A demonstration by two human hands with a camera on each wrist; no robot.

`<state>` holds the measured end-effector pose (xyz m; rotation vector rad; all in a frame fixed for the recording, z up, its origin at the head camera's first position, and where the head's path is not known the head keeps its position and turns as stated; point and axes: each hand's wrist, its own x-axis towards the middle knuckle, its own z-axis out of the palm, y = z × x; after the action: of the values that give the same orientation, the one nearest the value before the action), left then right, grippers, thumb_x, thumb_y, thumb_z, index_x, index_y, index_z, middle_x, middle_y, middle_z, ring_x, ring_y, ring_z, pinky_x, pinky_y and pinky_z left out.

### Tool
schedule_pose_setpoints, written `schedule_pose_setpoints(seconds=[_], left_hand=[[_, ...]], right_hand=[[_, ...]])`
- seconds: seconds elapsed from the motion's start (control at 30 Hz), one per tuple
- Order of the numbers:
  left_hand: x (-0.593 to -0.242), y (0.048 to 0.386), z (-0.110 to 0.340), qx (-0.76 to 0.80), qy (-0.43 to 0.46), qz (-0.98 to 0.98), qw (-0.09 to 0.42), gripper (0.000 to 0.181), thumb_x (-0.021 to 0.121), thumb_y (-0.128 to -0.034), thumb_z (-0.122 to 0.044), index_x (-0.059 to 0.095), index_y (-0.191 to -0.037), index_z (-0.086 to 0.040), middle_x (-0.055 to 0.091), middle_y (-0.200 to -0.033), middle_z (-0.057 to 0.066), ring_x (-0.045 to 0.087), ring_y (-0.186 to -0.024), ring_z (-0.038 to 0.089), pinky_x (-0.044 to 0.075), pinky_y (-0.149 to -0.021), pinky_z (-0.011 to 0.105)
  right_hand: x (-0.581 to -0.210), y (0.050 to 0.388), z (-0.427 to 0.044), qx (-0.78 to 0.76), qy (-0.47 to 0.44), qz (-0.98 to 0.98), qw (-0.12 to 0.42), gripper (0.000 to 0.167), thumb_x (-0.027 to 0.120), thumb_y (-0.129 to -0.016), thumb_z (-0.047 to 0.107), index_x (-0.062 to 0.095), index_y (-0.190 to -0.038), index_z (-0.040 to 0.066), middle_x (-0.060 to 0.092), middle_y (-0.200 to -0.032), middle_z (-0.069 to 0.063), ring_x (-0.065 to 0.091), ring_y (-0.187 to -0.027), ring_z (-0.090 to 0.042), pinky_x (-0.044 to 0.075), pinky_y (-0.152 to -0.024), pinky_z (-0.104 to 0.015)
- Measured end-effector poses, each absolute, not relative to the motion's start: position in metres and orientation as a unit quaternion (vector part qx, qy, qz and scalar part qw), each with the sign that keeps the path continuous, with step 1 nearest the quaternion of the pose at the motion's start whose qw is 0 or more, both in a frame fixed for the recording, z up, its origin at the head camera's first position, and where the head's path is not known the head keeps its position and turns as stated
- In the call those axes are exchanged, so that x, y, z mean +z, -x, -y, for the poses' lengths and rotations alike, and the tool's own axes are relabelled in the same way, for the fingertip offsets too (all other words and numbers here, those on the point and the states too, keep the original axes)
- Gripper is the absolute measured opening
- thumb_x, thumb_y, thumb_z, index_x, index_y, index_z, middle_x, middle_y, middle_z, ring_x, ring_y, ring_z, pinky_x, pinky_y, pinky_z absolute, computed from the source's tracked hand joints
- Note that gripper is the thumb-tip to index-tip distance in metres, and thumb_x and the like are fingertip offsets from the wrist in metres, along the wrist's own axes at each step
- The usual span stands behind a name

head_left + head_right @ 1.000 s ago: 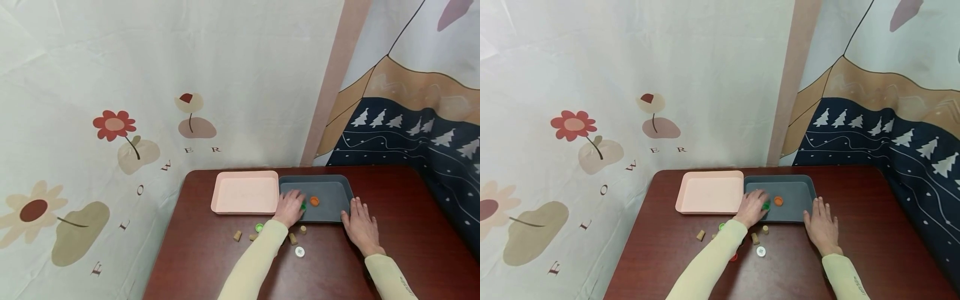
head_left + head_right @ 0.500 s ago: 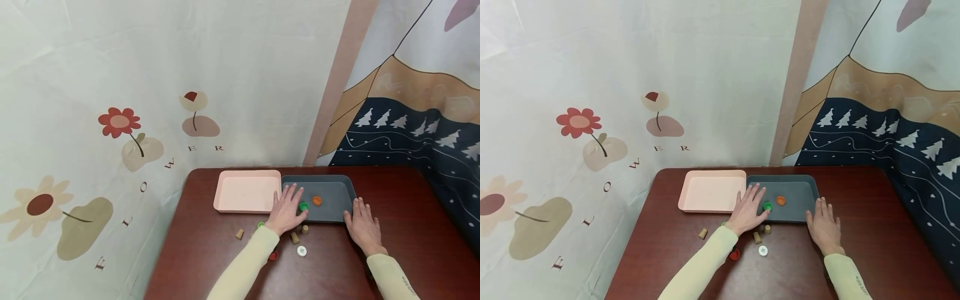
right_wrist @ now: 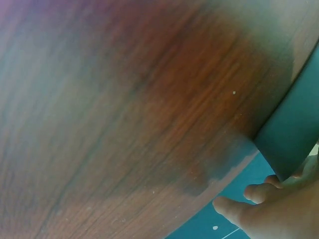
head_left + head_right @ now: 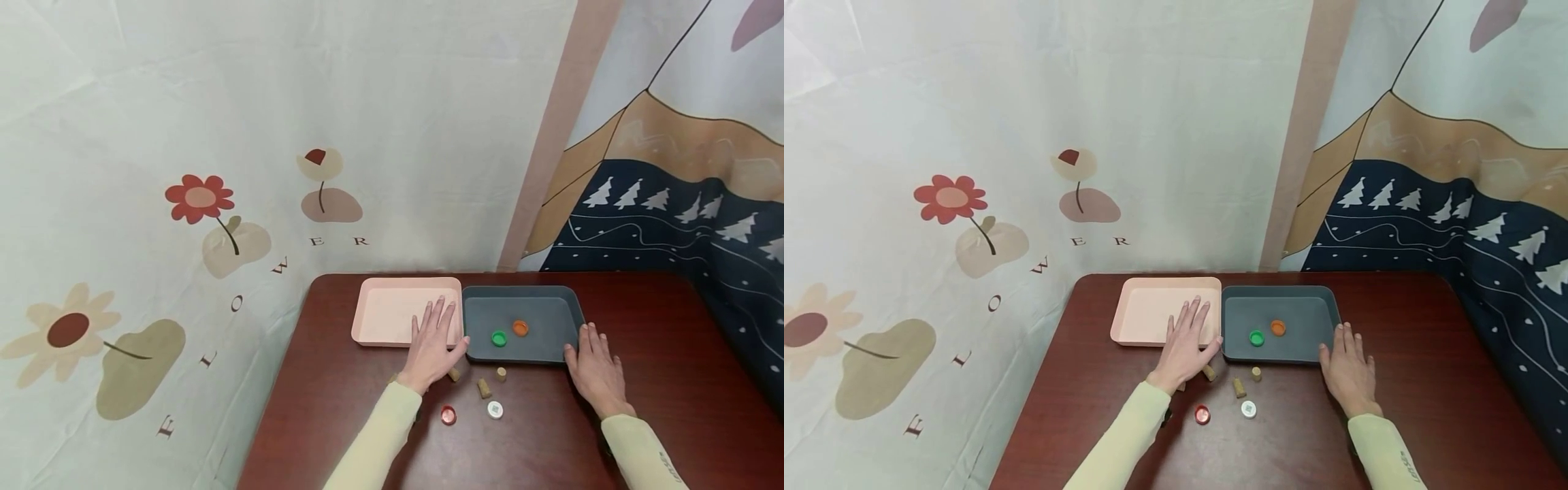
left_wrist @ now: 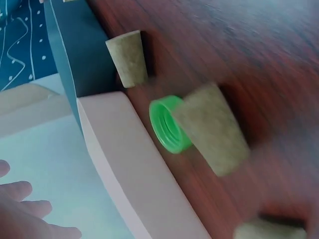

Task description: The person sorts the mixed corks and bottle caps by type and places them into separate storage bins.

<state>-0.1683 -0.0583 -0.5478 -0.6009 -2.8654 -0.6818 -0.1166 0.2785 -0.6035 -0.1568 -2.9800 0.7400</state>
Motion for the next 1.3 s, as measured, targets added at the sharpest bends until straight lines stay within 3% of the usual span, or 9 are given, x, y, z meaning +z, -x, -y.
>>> schedule_pose_setpoints(seconds=[0.5, 0.83, 1.3], left_hand=[[-0.56, 0.135, 0.106, -0.235, 0.184, 0.947, 0.117, 0.075, 0.057, -0.0978, -0.054, 0.039, -0.16, -0.015, 0.029, -0.168, 0.012, 0.026, -0.154, 0.039, 0.025, -0.113, 0.073], [-0.576, 0.111, 0.121, -0.233, 0.182, 0.944, 0.142, 0.072, 0.066, -0.0944, -0.046, 0.047, -0.155, -0.012, 0.038, -0.164, 0.015, 0.034, -0.15, 0.041, 0.03, -0.111, 0.072], [-0.596, 0.095, 0.117, -0.239, 0.148, 0.951, 0.128, 0.076, 0.073, -0.0904, -0.041, 0.046, -0.156, -0.014, 0.05, -0.155, 0.013, 0.045, -0.143, 0.039, 0.033, -0.111, 0.07]], right_hand=[[-0.603, 0.115, -0.28, 0.242, 0.051, 0.969, 0.03, 0.07, 0.036, -0.112, 0.036, 0.016, -0.159, -0.013, 0.008, -0.167, -0.032, 0.011, -0.151, -0.056, 0.02, -0.106, -0.081], [-0.605, 0.113, -0.281, 0.241, 0.048, 0.968, 0.04, 0.07, 0.039, -0.112, 0.033, 0.016, -0.158, -0.013, 0.009, -0.166, -0.033, 0.012, -0.15, -0.057, 0.02, -0.104, -0.082], [-0.605, 0.116, -0.279, 0.243, 0.046, 0.968, 0.035, 0.071, 0.039, -0.111, 0.034, 0.016, -0.158, -0.013, 0.01, -0.166, -0.034, 0.014, -0.149, -0.058, 0.02, -0.105, -0.081]])
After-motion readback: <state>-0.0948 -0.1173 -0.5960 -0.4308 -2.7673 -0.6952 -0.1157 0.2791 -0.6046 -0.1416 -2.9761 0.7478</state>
